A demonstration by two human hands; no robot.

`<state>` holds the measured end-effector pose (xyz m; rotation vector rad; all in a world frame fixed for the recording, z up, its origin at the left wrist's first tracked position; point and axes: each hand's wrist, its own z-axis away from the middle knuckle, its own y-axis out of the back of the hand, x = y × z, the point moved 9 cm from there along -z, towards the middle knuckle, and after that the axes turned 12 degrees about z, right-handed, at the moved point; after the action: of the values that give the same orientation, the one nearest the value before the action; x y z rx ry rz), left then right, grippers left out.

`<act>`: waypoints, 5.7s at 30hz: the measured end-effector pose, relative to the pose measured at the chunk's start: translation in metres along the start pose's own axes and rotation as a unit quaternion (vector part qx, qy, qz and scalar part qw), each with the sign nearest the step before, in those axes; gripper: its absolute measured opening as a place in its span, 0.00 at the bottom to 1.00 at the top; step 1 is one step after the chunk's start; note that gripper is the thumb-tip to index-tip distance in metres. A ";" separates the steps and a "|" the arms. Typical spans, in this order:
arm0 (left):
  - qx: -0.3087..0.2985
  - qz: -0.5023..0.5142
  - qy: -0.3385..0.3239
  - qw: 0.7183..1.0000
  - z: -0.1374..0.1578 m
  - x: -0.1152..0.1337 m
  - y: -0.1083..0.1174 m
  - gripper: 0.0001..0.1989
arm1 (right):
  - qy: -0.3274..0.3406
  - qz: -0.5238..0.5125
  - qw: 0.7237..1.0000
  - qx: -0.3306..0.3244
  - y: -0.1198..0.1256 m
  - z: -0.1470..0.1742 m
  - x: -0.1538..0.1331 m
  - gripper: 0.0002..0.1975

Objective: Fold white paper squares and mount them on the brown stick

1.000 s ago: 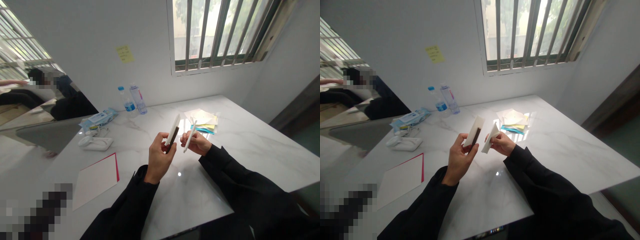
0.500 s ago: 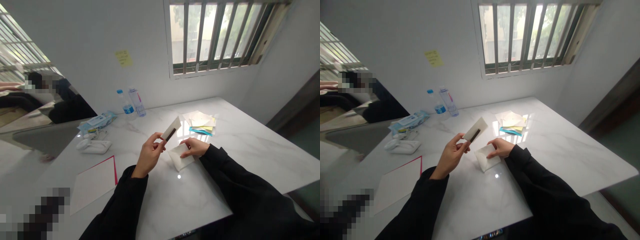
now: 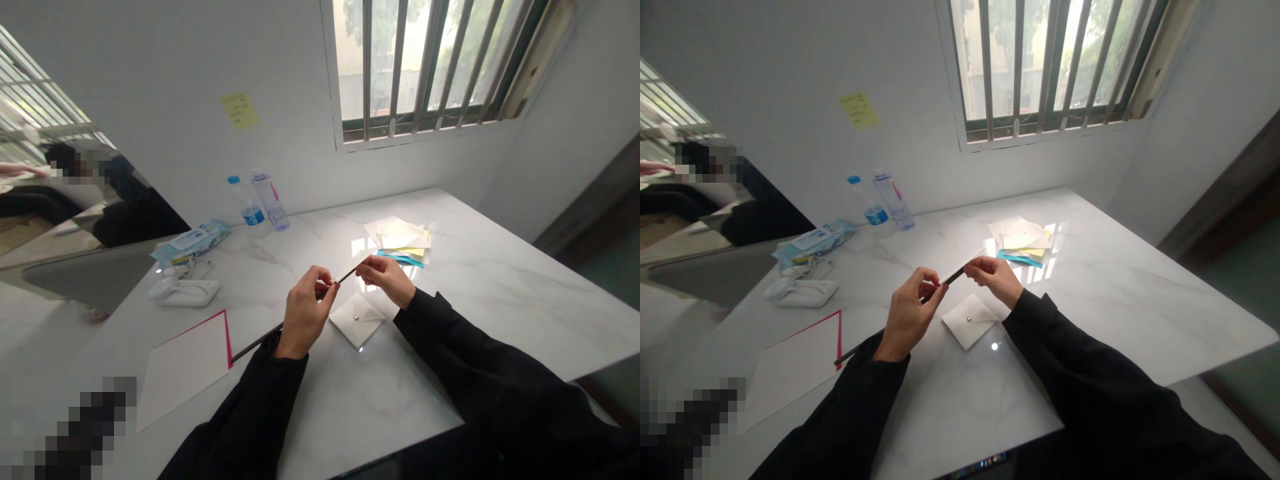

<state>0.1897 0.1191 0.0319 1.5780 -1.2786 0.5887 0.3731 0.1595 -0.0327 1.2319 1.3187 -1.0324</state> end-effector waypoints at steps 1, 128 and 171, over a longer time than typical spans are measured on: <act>0.000 -0.003 -0.001 1.000 0.000 0.000 -0.001 0.08 | -0.011 -0.018 1.000 0.009 -0.001 0.001 0.001 0.17; -0.057 0.385 0.338 0.857 0.023 -0.038 -0.033 0.21 | -0.078 -0.227 0.966 -0.099 -0.047 0.007 0.008 0.23; -0.149 -0.005 0.045 0.988 0.030 -0.064 -0.037 0.18 | -0.114 0.230 0.949 -0.182 0.002 -0.010 0.060 0.43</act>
<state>0.1968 0.1201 -0.0478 1.2956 -1.2274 0.4339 0.3760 0.1775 -0.0912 1.0330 0.9264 -0.5459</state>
